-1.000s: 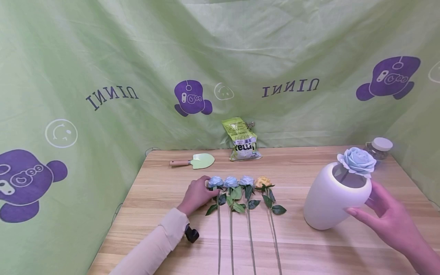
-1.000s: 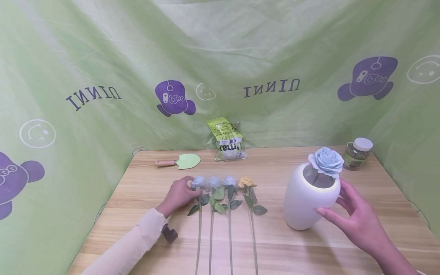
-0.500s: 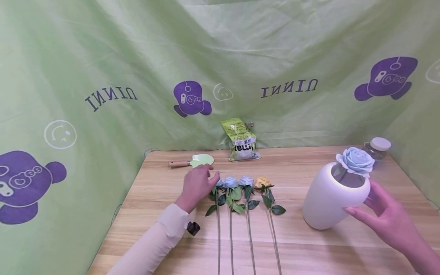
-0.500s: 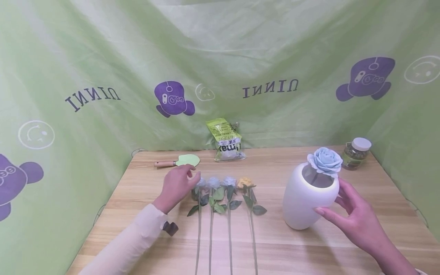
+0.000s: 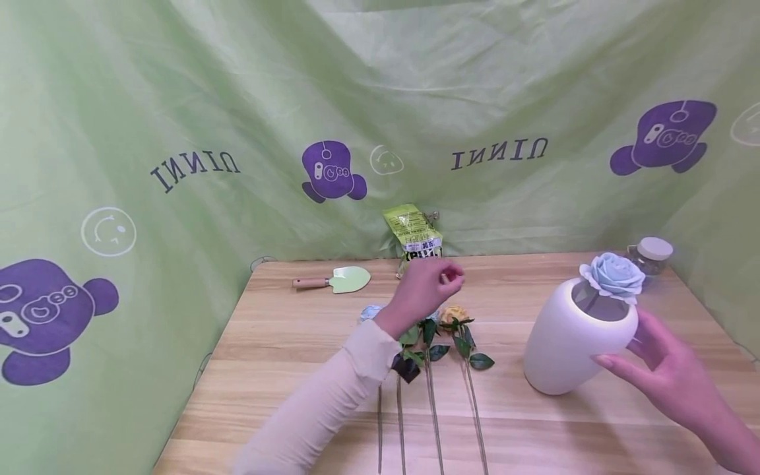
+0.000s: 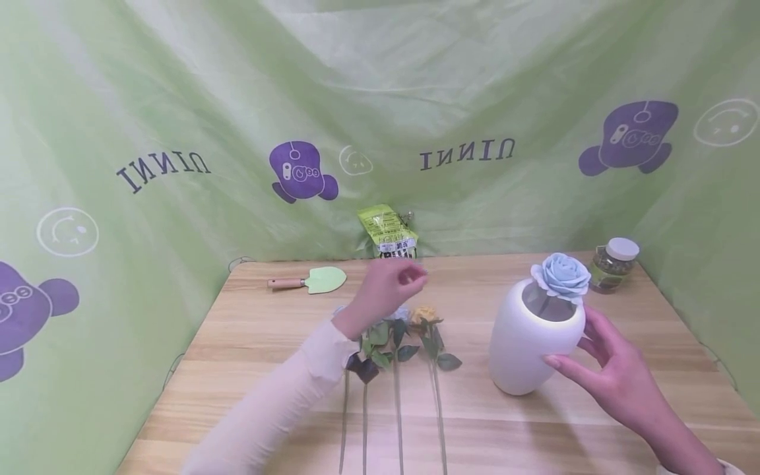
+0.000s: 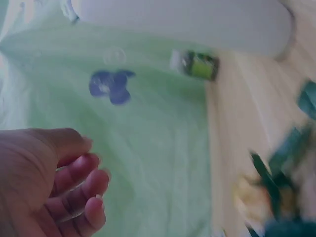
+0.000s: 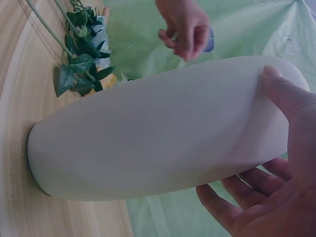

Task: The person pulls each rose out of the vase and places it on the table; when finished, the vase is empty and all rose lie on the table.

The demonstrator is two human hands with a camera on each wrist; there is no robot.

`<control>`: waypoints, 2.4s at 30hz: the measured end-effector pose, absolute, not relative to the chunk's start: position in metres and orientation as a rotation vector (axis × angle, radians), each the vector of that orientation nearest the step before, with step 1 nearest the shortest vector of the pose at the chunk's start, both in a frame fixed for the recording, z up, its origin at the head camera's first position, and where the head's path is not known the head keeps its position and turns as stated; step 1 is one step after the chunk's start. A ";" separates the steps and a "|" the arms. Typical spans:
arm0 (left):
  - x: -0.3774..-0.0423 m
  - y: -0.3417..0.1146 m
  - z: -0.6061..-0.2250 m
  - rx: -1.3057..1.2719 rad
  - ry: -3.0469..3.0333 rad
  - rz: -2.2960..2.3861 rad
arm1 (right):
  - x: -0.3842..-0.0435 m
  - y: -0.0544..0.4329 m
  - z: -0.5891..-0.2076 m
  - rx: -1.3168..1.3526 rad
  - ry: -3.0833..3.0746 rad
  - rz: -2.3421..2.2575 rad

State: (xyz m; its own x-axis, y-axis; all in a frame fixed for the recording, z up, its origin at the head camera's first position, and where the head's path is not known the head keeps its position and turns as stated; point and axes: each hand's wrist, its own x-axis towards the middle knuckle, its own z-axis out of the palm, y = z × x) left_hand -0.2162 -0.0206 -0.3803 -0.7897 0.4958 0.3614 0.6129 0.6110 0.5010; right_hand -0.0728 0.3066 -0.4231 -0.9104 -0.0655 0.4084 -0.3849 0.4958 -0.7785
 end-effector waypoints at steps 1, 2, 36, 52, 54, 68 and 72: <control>-0.216 -0.014 -0.375 -0.962 -2.634 -0.949 | -0.073 0.307 -0.423 0.378 -2.419 1.379; -0.216 -0.007 -0.371 -0.996 -2.626 -0.966 | -0.073 0.307 -0.423 0.379 -2.420 1.378; -0.202 0.118 -0.306 -1.340 -3.023 -0.721 | -0.074 0.306 -0.422 0.406 -2.406 1.387; -0.184 0.120 -0.316 -1.100 -2.885 -1.029 | -0.073 0.306 -0.424 0.410 -2.399 1.383; -0.184 0.119 -0.319 -1.081 -2.847 -1.058 | -0.073 0.306 -0.424 0.407 -2.401 1.385; -0.186 0.107 -0.336 -0.947 -2.388 -1.945 | -0.073 0.304 -0.424 0.402 -2.355 1.403; -0.186 0.106 -0.337 -0.929 -2.282 -2.119 | -0.073 0.304 -0.424 0.408 -2.361 1.398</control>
